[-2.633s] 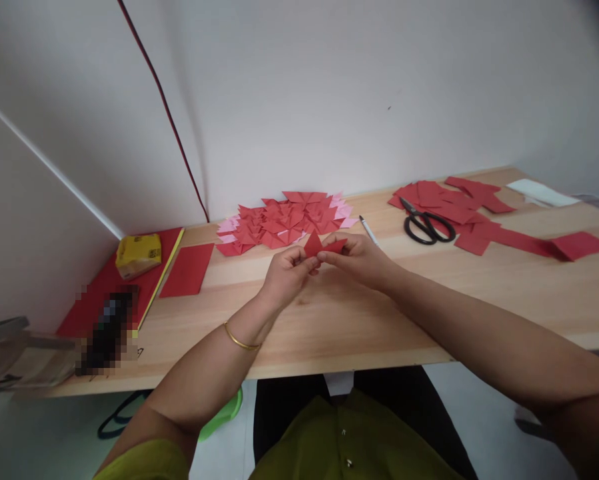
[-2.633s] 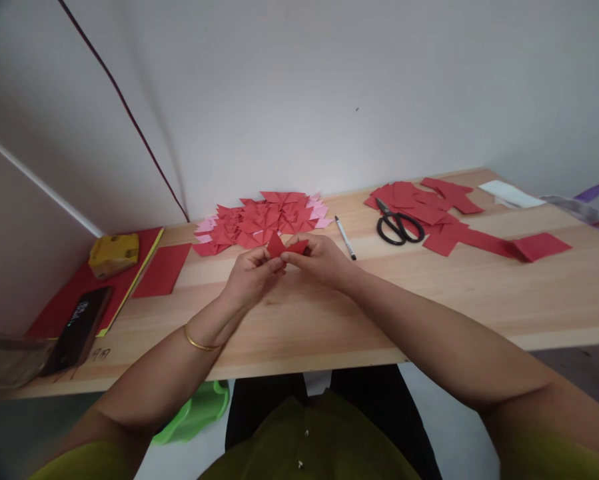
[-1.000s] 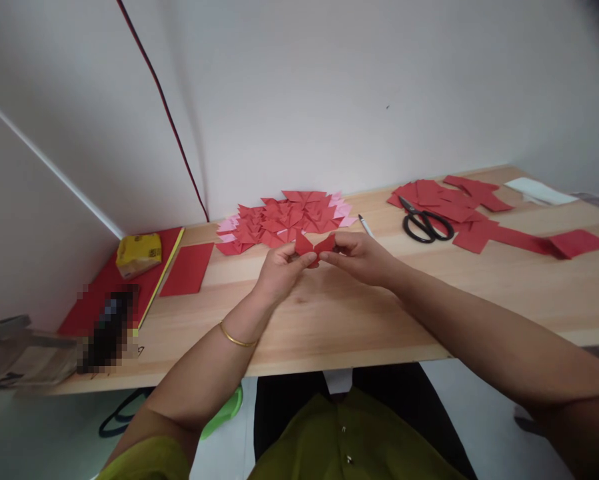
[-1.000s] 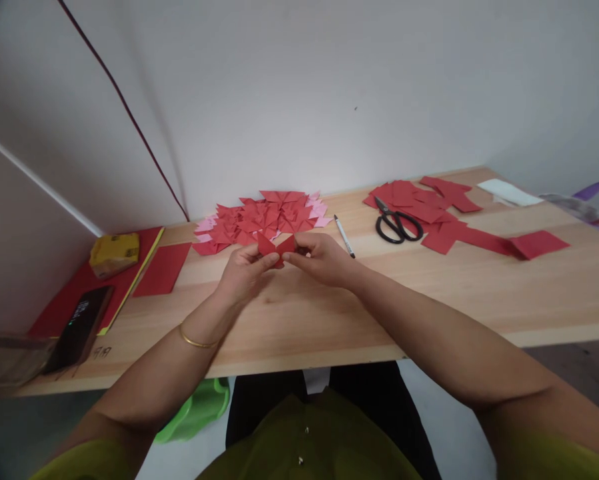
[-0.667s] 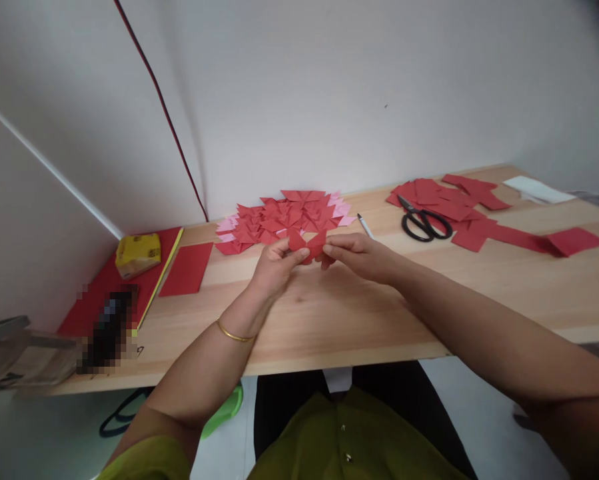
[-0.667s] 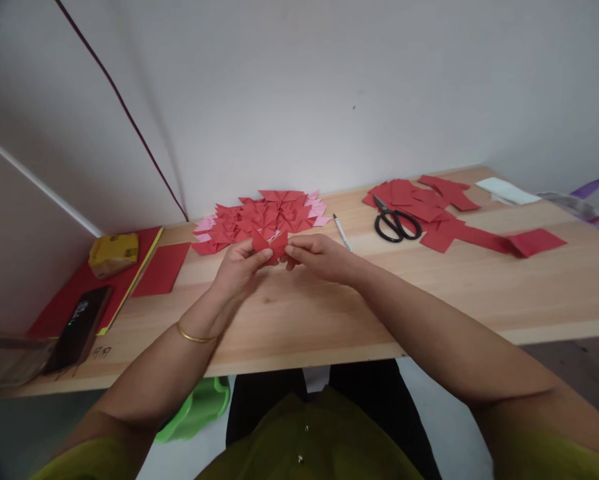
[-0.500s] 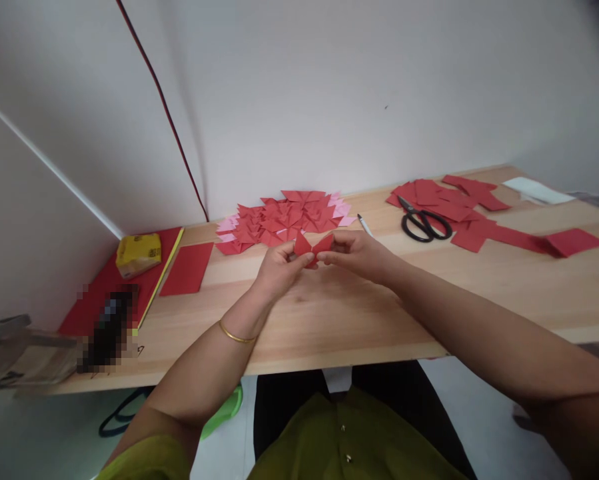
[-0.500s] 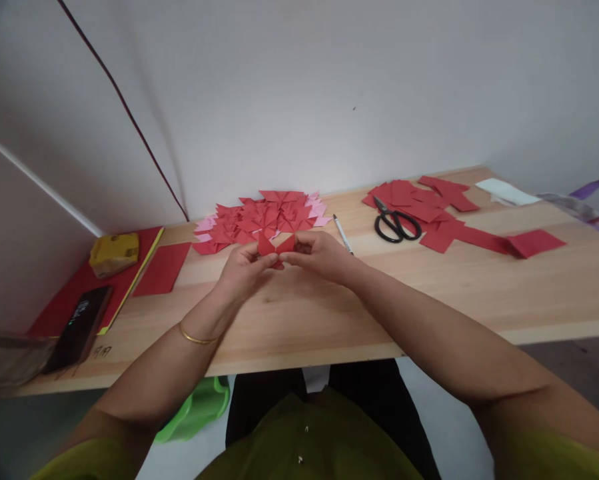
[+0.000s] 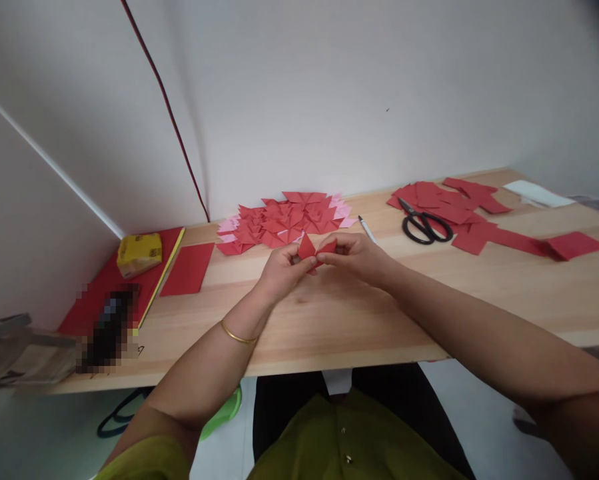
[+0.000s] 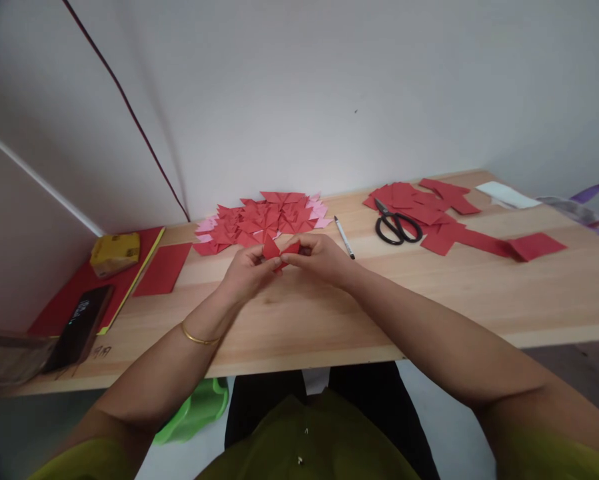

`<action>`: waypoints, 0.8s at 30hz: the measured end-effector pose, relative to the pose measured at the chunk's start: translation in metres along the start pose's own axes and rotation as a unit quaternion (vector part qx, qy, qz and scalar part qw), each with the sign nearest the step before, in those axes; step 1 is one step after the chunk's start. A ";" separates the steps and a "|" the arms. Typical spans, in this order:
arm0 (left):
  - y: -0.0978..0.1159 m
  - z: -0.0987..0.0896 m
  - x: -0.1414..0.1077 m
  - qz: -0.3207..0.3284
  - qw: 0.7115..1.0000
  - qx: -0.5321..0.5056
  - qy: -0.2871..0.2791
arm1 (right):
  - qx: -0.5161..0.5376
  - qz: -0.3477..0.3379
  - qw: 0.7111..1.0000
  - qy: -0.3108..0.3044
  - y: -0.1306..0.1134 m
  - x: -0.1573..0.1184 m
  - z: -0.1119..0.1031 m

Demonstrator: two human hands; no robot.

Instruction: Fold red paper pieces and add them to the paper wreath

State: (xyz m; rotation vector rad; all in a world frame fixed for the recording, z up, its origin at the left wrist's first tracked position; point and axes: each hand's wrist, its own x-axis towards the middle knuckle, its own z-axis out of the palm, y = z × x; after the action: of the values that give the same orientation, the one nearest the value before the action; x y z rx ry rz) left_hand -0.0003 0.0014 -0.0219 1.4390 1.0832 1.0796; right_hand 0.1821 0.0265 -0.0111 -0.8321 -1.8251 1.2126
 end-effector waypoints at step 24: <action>-0.003 0.007 -0.002 -0.017 0.997 -0.076 0.015 | 0.076 0.047 0.996 0.003 0.002 0.001 -0.001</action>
State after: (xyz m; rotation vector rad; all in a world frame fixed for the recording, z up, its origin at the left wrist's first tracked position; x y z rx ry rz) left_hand 0.0063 -0.0014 -0.0258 1.2829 1.0212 1.1377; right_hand 0.1826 0.0282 -0.0127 -0.8426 -1.6807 1.3884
